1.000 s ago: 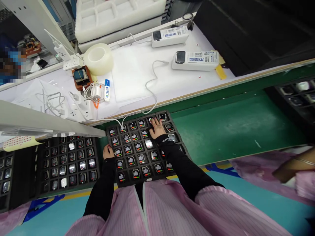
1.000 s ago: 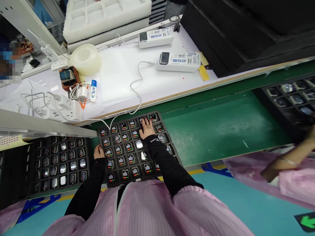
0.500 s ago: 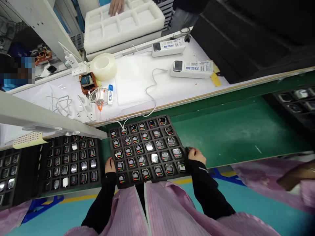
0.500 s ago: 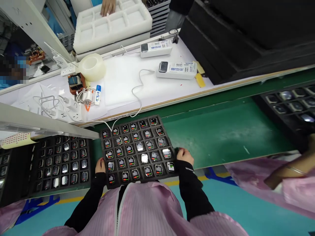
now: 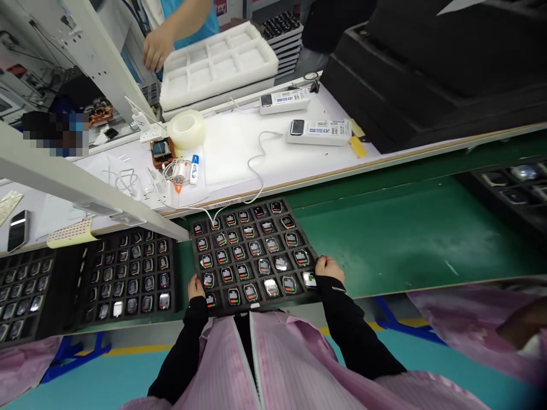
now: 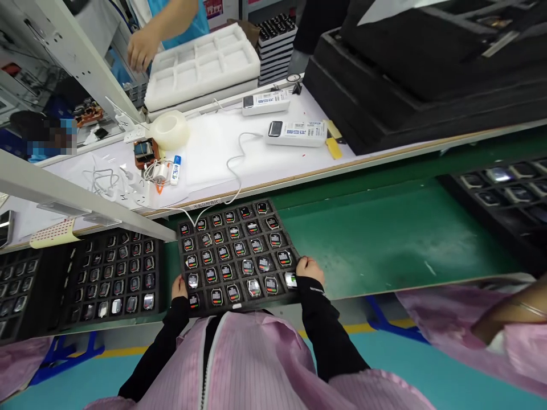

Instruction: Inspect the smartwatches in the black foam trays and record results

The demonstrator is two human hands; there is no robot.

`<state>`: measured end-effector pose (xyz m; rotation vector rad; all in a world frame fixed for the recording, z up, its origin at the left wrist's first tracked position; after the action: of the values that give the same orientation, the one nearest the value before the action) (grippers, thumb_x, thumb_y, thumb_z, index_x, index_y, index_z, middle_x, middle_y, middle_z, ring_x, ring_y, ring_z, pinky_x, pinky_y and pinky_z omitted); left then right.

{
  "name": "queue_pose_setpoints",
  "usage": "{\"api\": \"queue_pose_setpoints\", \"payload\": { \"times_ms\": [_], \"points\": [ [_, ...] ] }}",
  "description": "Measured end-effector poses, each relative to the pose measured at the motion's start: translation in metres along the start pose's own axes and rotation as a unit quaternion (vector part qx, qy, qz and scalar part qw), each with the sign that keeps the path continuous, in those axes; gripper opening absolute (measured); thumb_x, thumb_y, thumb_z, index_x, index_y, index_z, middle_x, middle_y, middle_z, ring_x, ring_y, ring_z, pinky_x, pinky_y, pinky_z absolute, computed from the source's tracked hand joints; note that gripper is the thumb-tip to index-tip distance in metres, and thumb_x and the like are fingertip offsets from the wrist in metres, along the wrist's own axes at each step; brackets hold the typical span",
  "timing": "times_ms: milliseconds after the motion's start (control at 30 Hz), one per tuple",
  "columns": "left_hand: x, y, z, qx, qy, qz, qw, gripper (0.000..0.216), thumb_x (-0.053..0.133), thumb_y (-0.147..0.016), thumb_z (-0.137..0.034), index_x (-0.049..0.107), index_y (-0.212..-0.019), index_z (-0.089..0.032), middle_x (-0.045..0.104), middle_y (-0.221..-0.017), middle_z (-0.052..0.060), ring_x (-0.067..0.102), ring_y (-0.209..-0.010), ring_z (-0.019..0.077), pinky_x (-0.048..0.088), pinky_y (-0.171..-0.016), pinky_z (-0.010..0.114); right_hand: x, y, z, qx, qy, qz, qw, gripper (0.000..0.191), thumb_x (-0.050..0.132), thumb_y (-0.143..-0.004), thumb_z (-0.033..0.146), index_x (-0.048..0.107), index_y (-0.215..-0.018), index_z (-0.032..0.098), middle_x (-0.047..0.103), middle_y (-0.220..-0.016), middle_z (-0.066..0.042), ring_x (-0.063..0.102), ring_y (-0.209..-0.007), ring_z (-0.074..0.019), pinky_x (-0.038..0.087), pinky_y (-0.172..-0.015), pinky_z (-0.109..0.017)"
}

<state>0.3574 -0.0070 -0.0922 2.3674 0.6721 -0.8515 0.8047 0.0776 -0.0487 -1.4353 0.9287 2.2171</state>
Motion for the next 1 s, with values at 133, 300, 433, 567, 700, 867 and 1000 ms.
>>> {"api": "queue_pose_setpoints", "payload": {
  "times_ms": [133,300,433,567,700,867,1000],
  "points": [
    [0.004,-0.003,-0.011,0.024,0.019,-0.024,0.999,0.037,0.038,-0.086,-0.024,0.060,-0.112,-0.012,0.061,-0.115,0.014,0.054,-0.113,0.0236,0.039,-0.103,0.037,0.002,-0.005,0.006,0.009,-0.009,0.012,1.000,0.035,0.036,-0.092,0.026,0.066,-0.102,0.010,0.063,-0.088,-0.015,0.059,-0.080,-0.0252,0.041,-0.069,-0.031],
    [0.006,-0.007,-0.013,0.001,0.034,-0.029,0.999,0.035,0.037,-0.086,-0.024,0.062,-0.109,-0.013,0.062,-0.114,0.014,0.054,-0.112,0.0237,0.039,-0.103,0.038,0.003,-0.003,0.006,0.024,-0.006,0.015,1.000,0.035,0.036,-0.090,0.024,0.066,-0.102,0.010,0.063,-0.090,-0.016,0.059,-0.082,-0.0264,0.043,-0.071,-0.033],
    [0.003,-0.005,-0.009,-0.003,0.039,-0.026,0.999,0.033,0.040,-0.087,-0.027,0.064,-0.105,-0.016,0.063,-0.110,0.011,0.054,-0.112,0.0231,0.040,-0.103,0.038,0.000,-0.003,0.004,0.027,-0.007,0.033,0.999,0.034,0.038,-0.090,0.027,0.066,-0.103,0.011,0.063,-0.093,-0.016,0.060,-0.084,-0.0274,0.045,-0.073,-0.034],
    [0.000,0.003,-0.003,-0.013,0.045,-0.013,0.999,0.034,0.043,-0.087,-0.030,0.065,-0.107,-0.014,0.063,-0.110,0.013,0.055,-0.111,0.0228,0.041,-0.103,0.036,-0.001,-0.004,0.003,0.038,0.001,0.037,0.999,0.037,0.038,-0.089,0.028,0.065,-0.107,0.012,0.063,-0.096,-0.017,0.060,-0.088,-0.0293,0.045,-0.076,-0.037],
    [-0.002,0.019,0.006,-0.026,0.051,-0.005,0.998,0.032,0.047,-0.086,-0.029,0.066,-0.106,-0.013,0.063,-0.108,0.013,0.055,-0.111,0.0228,0.041,-0.103,0.036,-0.002,-0.001,0.003,0.044,0.015,0.032,0.998,0.038,0.036,-0.089,0.029,0.065,-0.109,0.013,0.063,-0.100,-0.017,0.059,-0.094,-0.0311,0.045,-0.078,-0.039],
    [-0.005,0.043,0.015,-0.037,0.059,-0.010,0.998,0.030,0.050,-0.085,-0.028,0.067,-0.105,-0.014,0.063,-0.106,0.012,0.055,-0.109,0.0218,0.041,-0.102,0.035,-0.001,0.001,0.001,0.048,0.018,0.022,0.998,0.038,0.037,-0.088,0.030,0.066,-0.106,0.014,0.063,-0.099,-0.018,0.060,-0.094,-0.0320,0.045,-0.078,-0.040],
    [-0.007,0.055,0.018,-0.045,0.067,-0.016,0.997,0.032,0.052,-0.084,-0.029,0.065,-0.108,-0.013,0.061,-0.105,0.013,0.057,-0.104,0.0212,0.042,-0.101,0.035,-0.002,0.002,-0.002,0.044,0.011,0.022,0.999,0.037,0.037,-0.088,0.029,0.066,-0.105,0.014,0.063,-0.098,-0.018,0.059,-0.094,-0.0331,0.045,-0.078,-0.040]
  ]
}}
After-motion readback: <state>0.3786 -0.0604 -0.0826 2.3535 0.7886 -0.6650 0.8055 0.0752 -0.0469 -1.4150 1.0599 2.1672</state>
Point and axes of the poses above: each hand's wrist, its own y-axis away from the middle knuckle, its own x-axis out of the palm, z = x × y, the point moved 1 cm from there along -y, towards the middle knuckle
